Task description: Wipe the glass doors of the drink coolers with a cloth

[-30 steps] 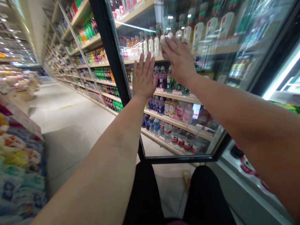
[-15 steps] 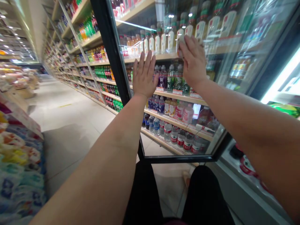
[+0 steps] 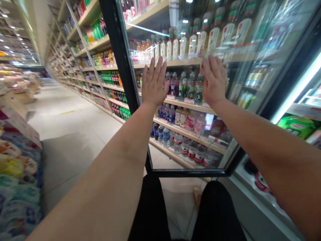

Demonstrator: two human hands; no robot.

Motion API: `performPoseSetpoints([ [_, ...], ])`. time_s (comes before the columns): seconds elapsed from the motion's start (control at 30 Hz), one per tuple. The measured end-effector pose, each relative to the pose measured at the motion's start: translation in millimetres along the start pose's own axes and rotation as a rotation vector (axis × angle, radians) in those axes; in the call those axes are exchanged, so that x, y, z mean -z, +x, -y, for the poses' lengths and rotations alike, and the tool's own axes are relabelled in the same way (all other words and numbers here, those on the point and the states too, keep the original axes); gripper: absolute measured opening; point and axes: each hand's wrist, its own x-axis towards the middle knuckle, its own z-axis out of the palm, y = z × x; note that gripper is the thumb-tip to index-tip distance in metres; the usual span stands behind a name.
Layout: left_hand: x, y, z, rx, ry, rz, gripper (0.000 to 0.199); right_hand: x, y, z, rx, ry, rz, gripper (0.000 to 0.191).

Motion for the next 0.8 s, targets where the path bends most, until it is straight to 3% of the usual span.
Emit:
performPoseSetpoints([
  [0.07, 3.0, -0.9, -2.8, 0.004, 0.004, -0.02, 0.071, -2.2, -9.7, -2.6, 0.056, -0.012, 0.005, 0.055],
  [0.17, 4.3, -2.1, -5.2, -0.013, 0.031, -0.056, 0.069, -2.9, 2.9, -9.2, 0.104, -0.02, -0.048, 0.054],
  [0.27, 2.1, -3.6, -4.4, -0.043, 0.082, -0.09, 0.068, -2.4, 13.9, -6.3, 0.054, -0.011, -0.127, 0.057],
  [0.33, 0.2, -5.2, -2.8, -0.066, 0.121, -0.115, 0.067, -3.9, 2.4, 4.5, -0.004, 0.011, -0.147, 0.062],
  [0.43, -1.9, -7.4, -0.1, -0.097, 0.169, -0.148, 0.064, -7.7, -25.1, 23.0, 0.126, 0.047, -0.038, 0.064],
  [0.53, -2.5, -8.2, 2.2, -0.114, 0.19, -0.16, 0.063, -6.4, -20.5, 28.3, 0.22, 0.044, 0.029, 0.062],
  [0.67, -2.3, -7.8, 3.6, -0.102, 0.187, -0.149, 0.062, 0.2, 18.1, 18.8, 0.057, 0.019, -0.123, 0.062],
  [0.73, -2.1, -7.8, 3.6, -0.097, 0.175, -0.139, 0.062, -0.5, 15.2, 17.1, 0.022, 0.01, -0.162, 0.061],
  [0.8, -2.0, -8.0, 3.3, -0.094, 0.155, -0.135, 0.063, -3.3, -6.6, 19.4, 0.089, 0.007, -0.1, 0.059],
])
